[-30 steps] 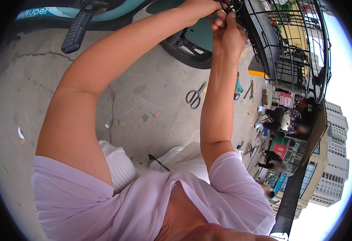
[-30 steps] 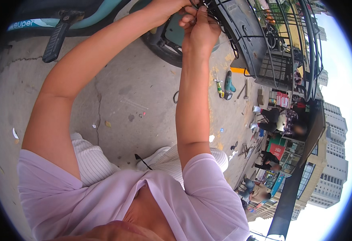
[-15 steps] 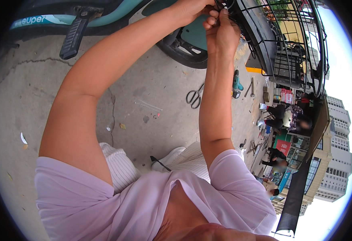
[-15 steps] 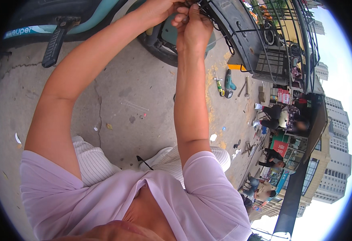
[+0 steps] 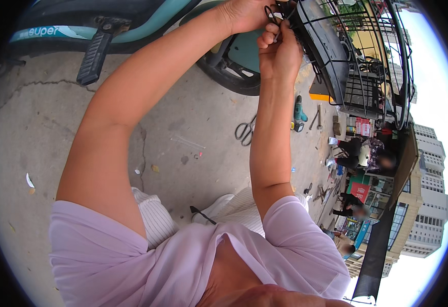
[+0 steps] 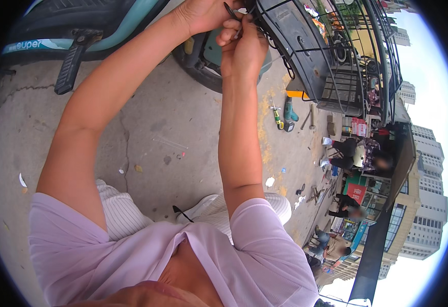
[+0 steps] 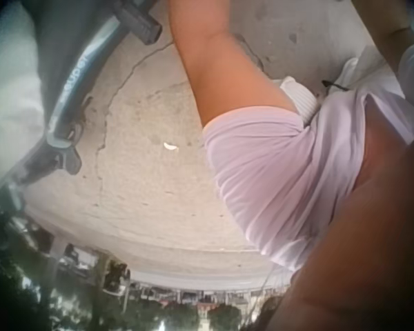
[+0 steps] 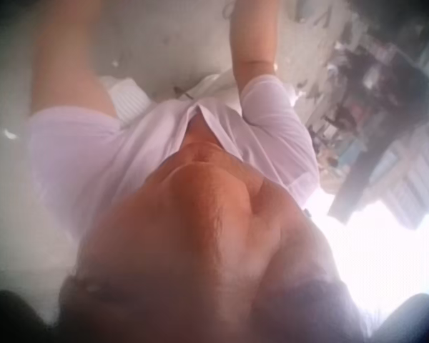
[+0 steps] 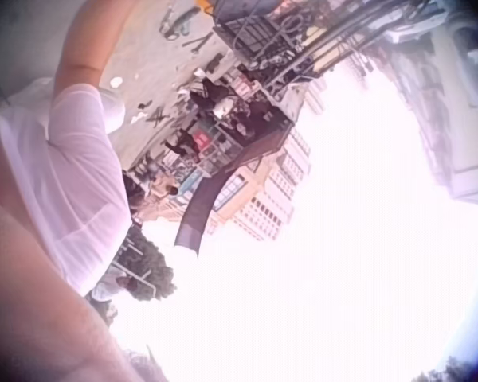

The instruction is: The person sits on the ground and uses a zip tie to secure a cable on the front wheel area of a teal scooter. They then stand, pick up a pair of scissors and a drill, and later use a tire pump to inflate a bicycle tire.

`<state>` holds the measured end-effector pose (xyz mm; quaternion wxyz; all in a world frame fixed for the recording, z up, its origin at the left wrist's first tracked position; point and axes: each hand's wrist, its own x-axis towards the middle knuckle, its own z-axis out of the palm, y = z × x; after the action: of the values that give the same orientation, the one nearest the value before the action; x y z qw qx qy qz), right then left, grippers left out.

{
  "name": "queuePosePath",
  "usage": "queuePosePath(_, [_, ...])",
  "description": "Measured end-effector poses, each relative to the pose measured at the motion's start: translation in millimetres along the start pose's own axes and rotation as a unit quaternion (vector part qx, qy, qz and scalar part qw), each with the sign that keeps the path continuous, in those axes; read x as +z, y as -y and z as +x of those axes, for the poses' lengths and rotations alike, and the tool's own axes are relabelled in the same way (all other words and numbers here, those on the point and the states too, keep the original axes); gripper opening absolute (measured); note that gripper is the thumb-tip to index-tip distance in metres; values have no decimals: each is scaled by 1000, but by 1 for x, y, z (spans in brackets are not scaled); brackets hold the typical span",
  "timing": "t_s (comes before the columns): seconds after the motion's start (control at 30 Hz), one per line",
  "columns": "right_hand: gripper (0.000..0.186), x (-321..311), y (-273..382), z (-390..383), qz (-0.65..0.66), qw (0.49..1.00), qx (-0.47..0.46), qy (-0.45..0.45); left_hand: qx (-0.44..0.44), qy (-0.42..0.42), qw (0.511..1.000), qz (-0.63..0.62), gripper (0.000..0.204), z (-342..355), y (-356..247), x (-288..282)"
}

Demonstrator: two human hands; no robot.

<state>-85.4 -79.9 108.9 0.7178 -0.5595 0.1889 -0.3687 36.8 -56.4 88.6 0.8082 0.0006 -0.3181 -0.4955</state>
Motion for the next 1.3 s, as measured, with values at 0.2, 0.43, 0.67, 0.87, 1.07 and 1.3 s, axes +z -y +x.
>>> queuePosePath(0.2, [18, -4, 1, 1, 8, 1000, 3, 2, -31, 30, 981, 187, 44, 3, -10, 1])
queuePosePath(0.43, [23, -5, 0, 3, 15, 1000, 4, 10, 149, -36, 902, 404, 47, 17, 1, -2])
queuePosePath(0.67, [22, -8, -1, 2, 22, 999, 8, 26, 123, -87, 934, 325, 43, 25, 12, -24])
queuePosePath(0.87, [20, -11, -4, 5, 79, 994, 26, 77, 31, -49, 912, 405, 29, 26, -3, -46])
queuePosePath(1.07, [22, -34, -14, 16, 137, 981, 37, 132, -139, 6, 925, 353, 23, 12, -30, -21])
queuePosePath(1.3, [20, -27, -14, 15, 148, 978, 32, 146, -24, 90, 829, 552, 34, 21, -28, -29])
